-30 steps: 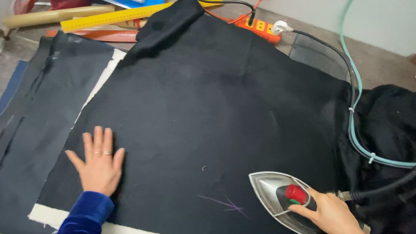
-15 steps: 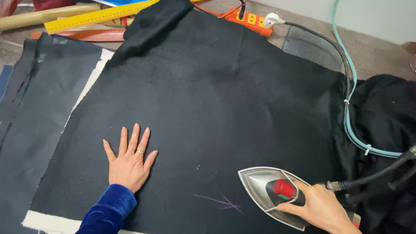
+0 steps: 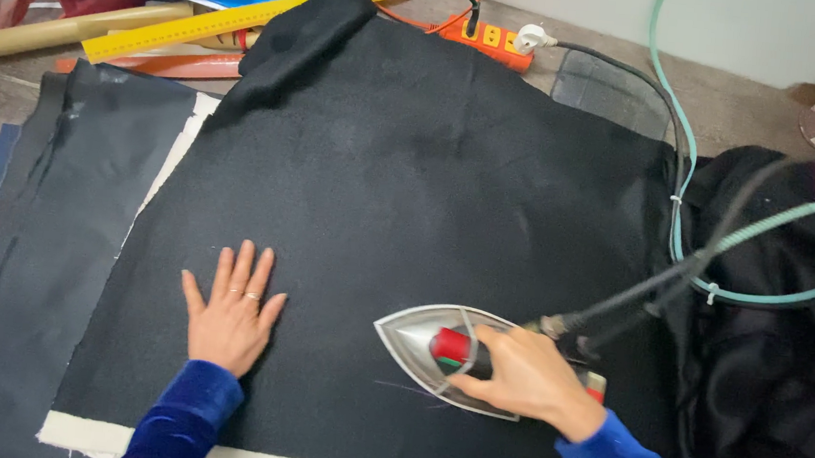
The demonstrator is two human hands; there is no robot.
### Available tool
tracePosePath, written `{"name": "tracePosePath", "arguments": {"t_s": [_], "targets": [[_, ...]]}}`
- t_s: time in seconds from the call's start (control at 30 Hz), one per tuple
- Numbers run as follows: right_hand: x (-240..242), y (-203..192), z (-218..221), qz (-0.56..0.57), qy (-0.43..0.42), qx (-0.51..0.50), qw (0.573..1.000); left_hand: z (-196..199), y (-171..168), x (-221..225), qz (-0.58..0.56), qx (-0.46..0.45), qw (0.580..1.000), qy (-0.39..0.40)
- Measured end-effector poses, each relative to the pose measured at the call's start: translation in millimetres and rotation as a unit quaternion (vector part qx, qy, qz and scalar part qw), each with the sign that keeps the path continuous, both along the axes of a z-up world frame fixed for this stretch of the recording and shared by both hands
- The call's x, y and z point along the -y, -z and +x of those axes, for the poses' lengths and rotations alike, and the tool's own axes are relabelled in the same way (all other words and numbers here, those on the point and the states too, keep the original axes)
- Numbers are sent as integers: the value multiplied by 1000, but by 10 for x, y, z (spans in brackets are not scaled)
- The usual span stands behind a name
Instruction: Ironing a large piece of black fabric using a steam iron on a workbench
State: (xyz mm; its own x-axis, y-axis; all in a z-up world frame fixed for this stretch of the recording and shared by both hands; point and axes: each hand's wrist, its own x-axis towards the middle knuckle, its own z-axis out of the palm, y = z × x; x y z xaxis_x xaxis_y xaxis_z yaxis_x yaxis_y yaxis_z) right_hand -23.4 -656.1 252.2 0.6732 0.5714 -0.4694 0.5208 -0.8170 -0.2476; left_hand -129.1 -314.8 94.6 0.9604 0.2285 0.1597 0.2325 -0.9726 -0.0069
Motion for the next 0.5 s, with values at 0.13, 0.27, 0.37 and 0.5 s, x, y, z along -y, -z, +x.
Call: {"name": "tracePosePath", "arguments": {"t_s": [0.13,0.27,0.37,0.5], "targets": [[-512,-130,58,-5,-17,-13,1000,-102,14,-346,-22,-18,999,-33],[-837,-136,101,17,-53,-75,996,-153,103,-521,-67,-100,990,-77],[-967,-88,85,20,-68,-87,994,-157,57,-503,-67,-105,989,-84],[-1000,-90,83,-6,-80,-91,993,-153,70,-496,-63,-107,988,-89]]}}
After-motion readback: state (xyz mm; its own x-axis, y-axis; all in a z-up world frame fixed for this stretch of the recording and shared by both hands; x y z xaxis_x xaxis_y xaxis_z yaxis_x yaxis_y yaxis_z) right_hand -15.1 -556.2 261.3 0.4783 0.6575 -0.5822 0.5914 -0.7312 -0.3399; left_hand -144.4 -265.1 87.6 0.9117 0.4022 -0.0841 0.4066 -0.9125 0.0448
